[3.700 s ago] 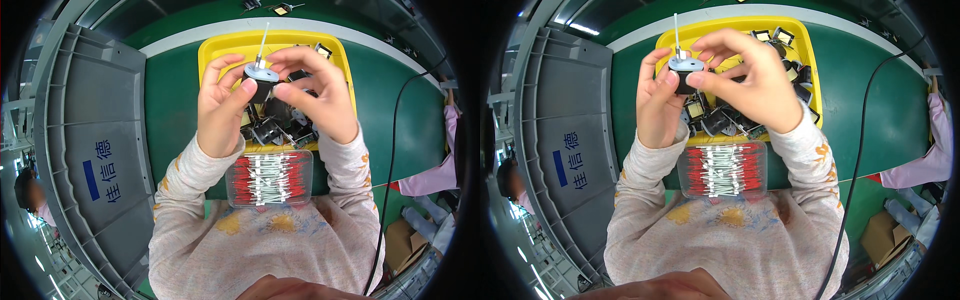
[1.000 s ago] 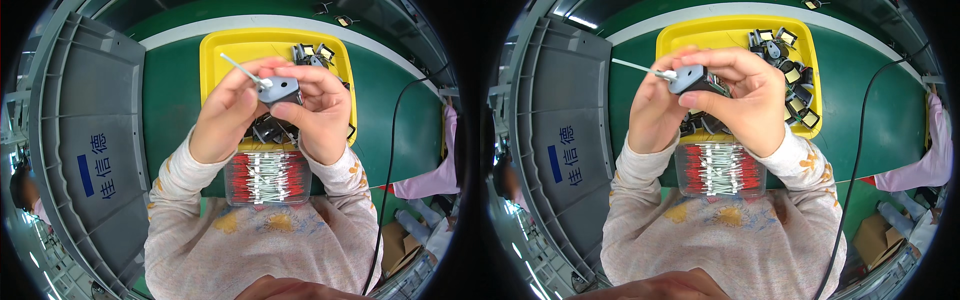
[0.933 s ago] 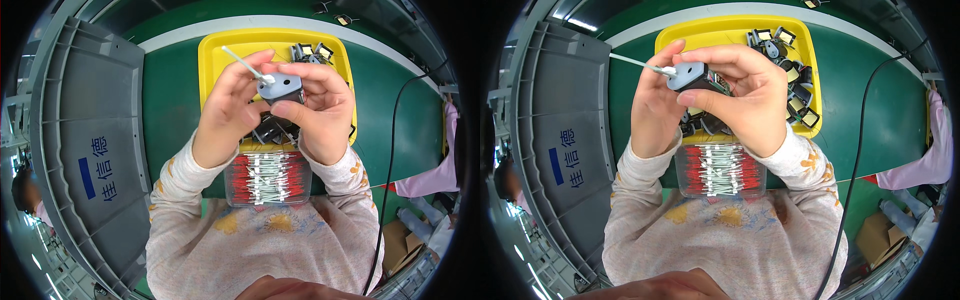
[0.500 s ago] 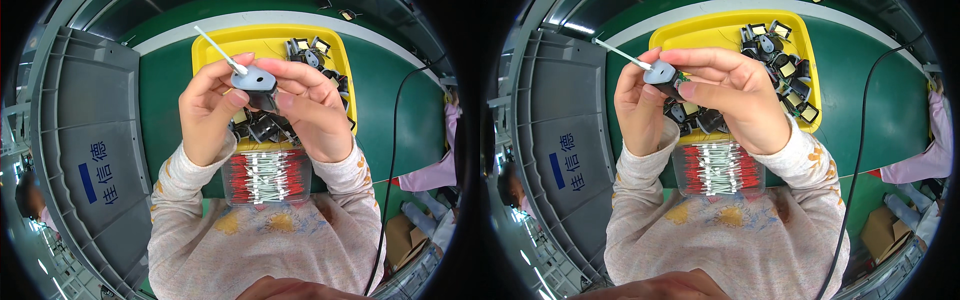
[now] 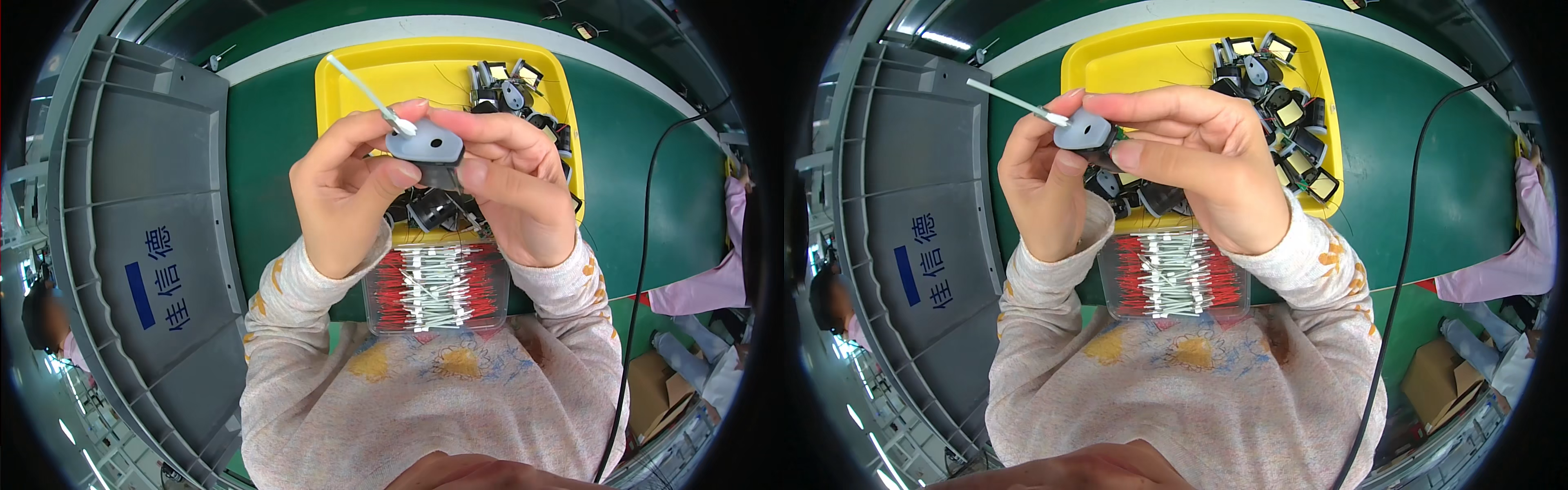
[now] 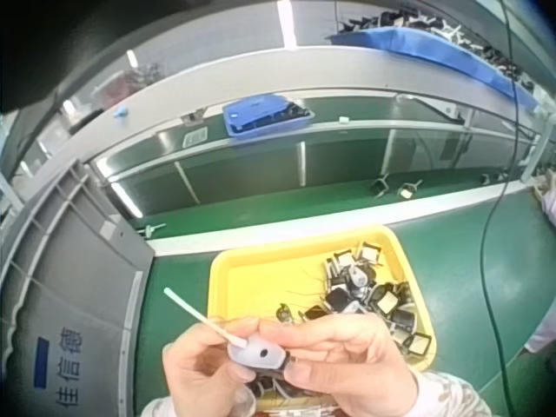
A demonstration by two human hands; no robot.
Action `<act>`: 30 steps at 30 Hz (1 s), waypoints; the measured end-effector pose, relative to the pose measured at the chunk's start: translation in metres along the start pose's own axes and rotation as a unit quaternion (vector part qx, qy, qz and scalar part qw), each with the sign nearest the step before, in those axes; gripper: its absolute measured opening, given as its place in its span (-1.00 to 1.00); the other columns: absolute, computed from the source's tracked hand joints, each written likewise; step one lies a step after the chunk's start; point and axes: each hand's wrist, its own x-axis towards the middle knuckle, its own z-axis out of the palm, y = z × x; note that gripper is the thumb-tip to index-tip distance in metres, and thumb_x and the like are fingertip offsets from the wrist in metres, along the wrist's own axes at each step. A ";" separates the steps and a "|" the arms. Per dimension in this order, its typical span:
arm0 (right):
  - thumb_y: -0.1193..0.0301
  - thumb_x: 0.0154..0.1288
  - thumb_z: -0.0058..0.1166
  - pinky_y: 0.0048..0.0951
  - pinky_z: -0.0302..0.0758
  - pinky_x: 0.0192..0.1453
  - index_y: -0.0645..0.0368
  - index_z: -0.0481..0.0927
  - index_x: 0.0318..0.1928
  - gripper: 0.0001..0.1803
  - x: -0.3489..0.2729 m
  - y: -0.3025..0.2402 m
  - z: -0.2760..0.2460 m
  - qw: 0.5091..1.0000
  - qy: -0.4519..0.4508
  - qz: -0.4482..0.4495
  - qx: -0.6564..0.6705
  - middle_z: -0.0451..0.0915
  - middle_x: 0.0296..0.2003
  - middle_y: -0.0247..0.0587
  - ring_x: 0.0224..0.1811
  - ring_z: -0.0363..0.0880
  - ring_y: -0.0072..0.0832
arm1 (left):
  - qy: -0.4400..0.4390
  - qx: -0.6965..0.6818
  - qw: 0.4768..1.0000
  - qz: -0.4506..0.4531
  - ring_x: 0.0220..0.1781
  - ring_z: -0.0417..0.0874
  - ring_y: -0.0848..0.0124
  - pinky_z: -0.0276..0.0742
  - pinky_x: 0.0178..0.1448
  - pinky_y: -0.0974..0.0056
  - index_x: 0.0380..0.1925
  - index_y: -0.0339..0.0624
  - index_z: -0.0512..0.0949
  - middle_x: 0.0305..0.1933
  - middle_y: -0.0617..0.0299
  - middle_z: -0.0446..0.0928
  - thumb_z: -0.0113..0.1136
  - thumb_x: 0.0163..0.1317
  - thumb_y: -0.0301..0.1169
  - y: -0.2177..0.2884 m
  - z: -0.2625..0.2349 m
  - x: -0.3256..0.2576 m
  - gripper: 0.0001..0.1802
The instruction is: The person repeatedly picks up small electronic components from a yellow tray and uses a white tool to manipulate wires or internal parts. The person handles the components one at a time, performing a repetitive assembly or adjustment action before placing them back into the tray.
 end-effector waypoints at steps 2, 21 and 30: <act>0.68 0.08 0.00 -0.51 0.38 0.07 0.33 0.48 -0.05 -0.65 0.000 0.000 0.000 1.000 -0.009 -0.002 0.004 0.53 -0.09 -0.08 -0.05 0.51 -0.47 | -0.005 0.010 1.000 0.020 -0.11 0.52 0.38 0.47 -0.01 0.30 -0.15 -0.43 0.43 -0.06 -0.01 0.49 0.19 0.02 -0.63 -0.001 -0.001 -0.001 -0.67; 0.82 -0.04 -0.02 -0.37 0.35 0.15 0.42 0.42 0.00 -0.52 0.003 0.009 0.005 0.833 0.002 -0.250 -0.494 0.42 0.02 0.11 0.12 0.38 -0.21 | -0.030 -0.053 0.996 -0.059 0.11 0.39 0.37 0.49 -0.05 0.41 0.10 -0.43 0.22 0.15 0.04 0.30 0.21 -0.04 -0.61 0.007 0.005 0.010 -0.36; 0.76 -0.10 0.07 -0.47 0.48 0.00 0.30 0.51 -0.07 -0.53 0.002 0.011 0.011 0.784 -0.004 -0.308 -0.539 0.52 -0.07 -0.05 -0.05 0.54 -0.27 | -0.029 0.043 0.997 -0.050 -0.02 0.48 0.42 0.54 -0.11 0.41 0.02 -0.42 0.31 -0.02 0.09 0.43 0.22 -0.07 -0.67 0.010 0.001 0.007 -0.44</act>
